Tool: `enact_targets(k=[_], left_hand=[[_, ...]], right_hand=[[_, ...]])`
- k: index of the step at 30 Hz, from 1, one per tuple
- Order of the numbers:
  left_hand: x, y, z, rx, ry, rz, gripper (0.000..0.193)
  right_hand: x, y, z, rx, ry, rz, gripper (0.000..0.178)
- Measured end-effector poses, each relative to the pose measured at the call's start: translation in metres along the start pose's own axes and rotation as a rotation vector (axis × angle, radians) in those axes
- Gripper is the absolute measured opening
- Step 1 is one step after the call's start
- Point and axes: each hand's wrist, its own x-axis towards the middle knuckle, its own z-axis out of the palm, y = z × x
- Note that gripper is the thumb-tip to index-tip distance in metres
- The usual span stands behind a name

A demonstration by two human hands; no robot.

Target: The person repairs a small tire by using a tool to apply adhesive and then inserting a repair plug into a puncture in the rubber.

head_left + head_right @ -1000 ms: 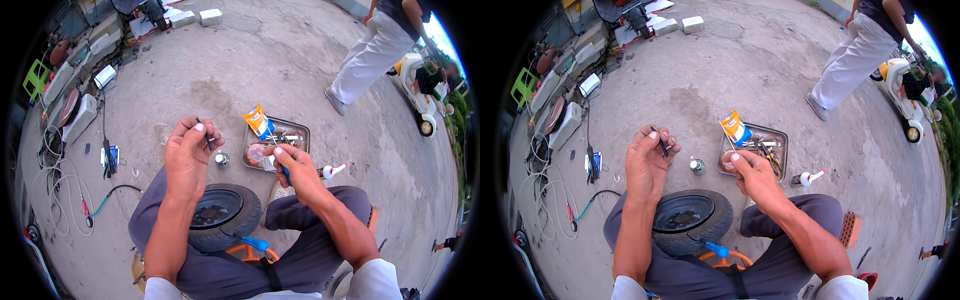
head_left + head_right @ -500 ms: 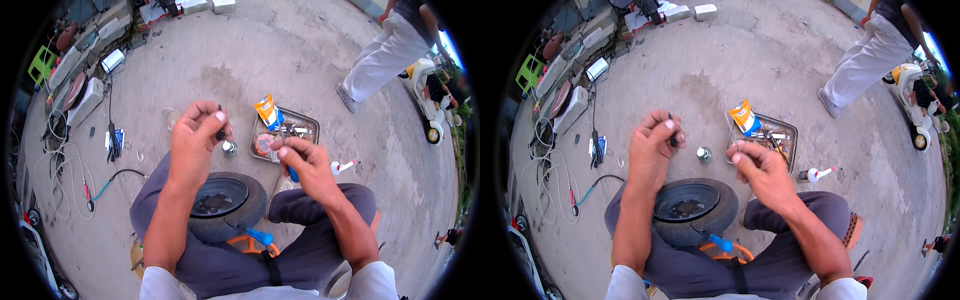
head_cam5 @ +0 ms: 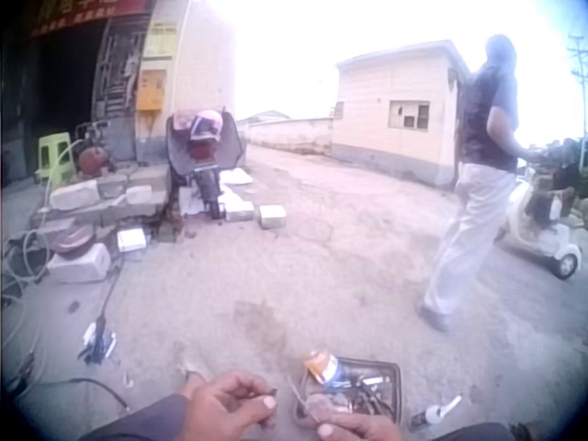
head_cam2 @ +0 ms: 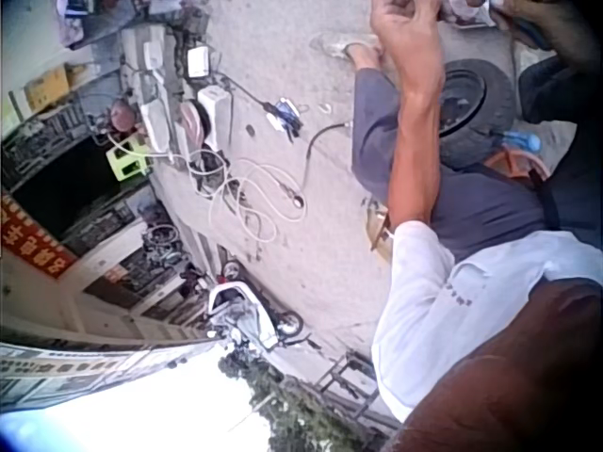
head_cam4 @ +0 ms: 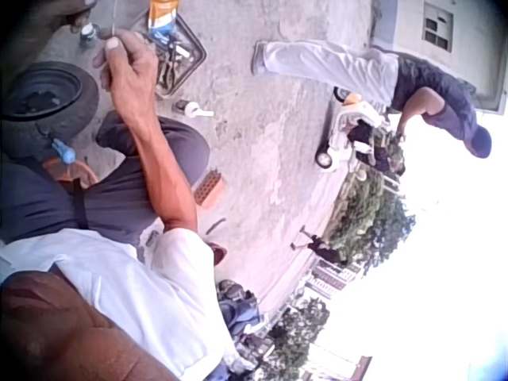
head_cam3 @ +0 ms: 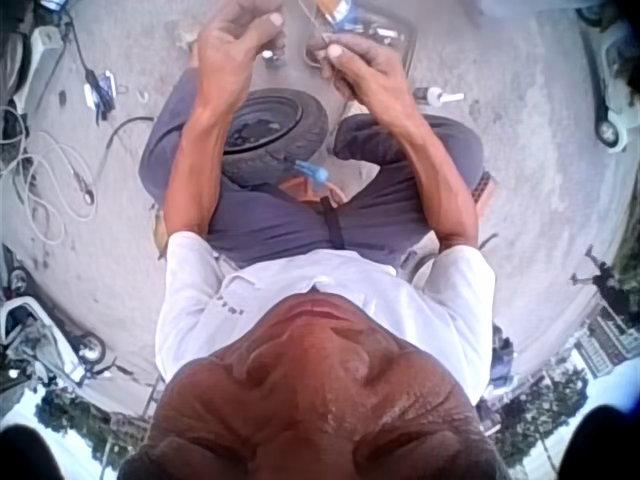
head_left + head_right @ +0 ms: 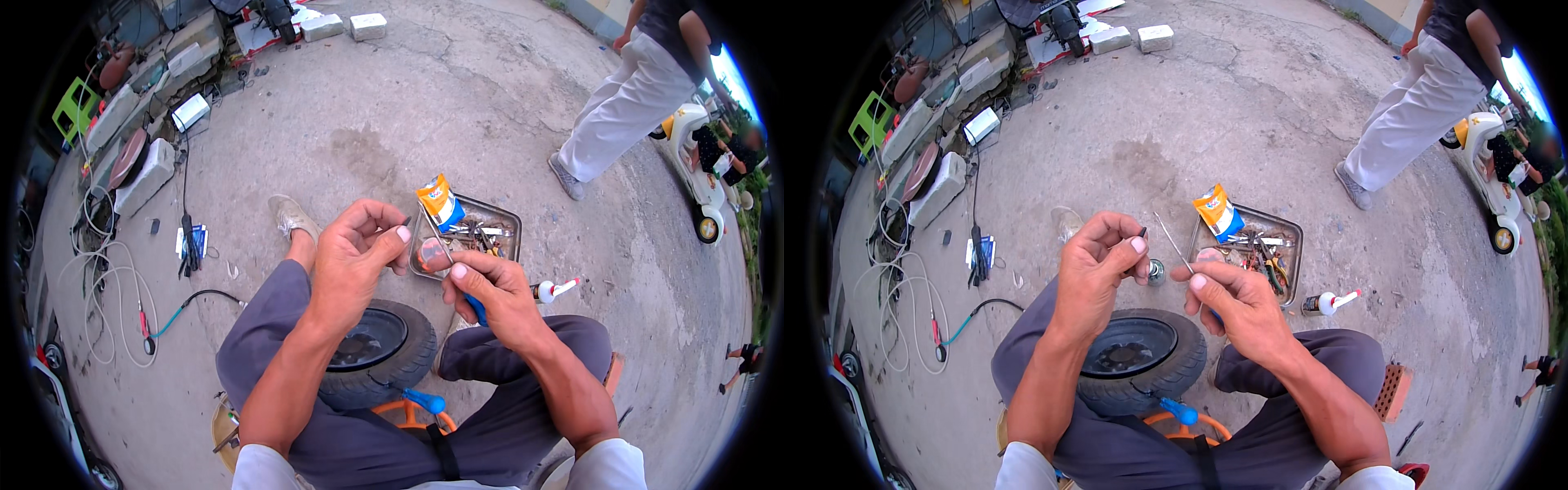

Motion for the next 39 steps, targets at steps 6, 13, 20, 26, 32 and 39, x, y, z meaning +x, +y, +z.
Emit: enact_targets(k=[6,13,20,26,32,39], left_hand=[[-0.0008,-0.0007,0.0004,-0.008,0.009,0.012,0.01],[-0.0005,0.0025,0.0008,0.024,0.047,-0.007,0.01],[-0.0003,0.0018,0.0006,0.032,0.065,-0.009,0.008],[-0.0008,0.0018,0.0,-0.003,0.044,-0.017,0.005],[0.0003,0.0029,-0.0047,0.022,0.032,-0.056,0.005],[0.0003,0.0042,-0.0051,0.035,0.032,-0.057,0.005]], right_hand=[[0.001,0.0042,0.0042,-0.041,-0.003,0.002,0.033],[0.0003,0.0058,0.0065,-0.066,-0.001,-0.003,0.034],[0.0004,0.006,0.0069,-0.139,0.027,-0.015,0.033],[-0.0015,0.0027,0.0074,-0.218,0.044,-0.028,0.03],[-0.0018,0.0009,0.0082,-0.321,0.051,-0.095,0.026],[0.0008,0.0033,0.005,-0.461,0.04,-0.209,0.025]])
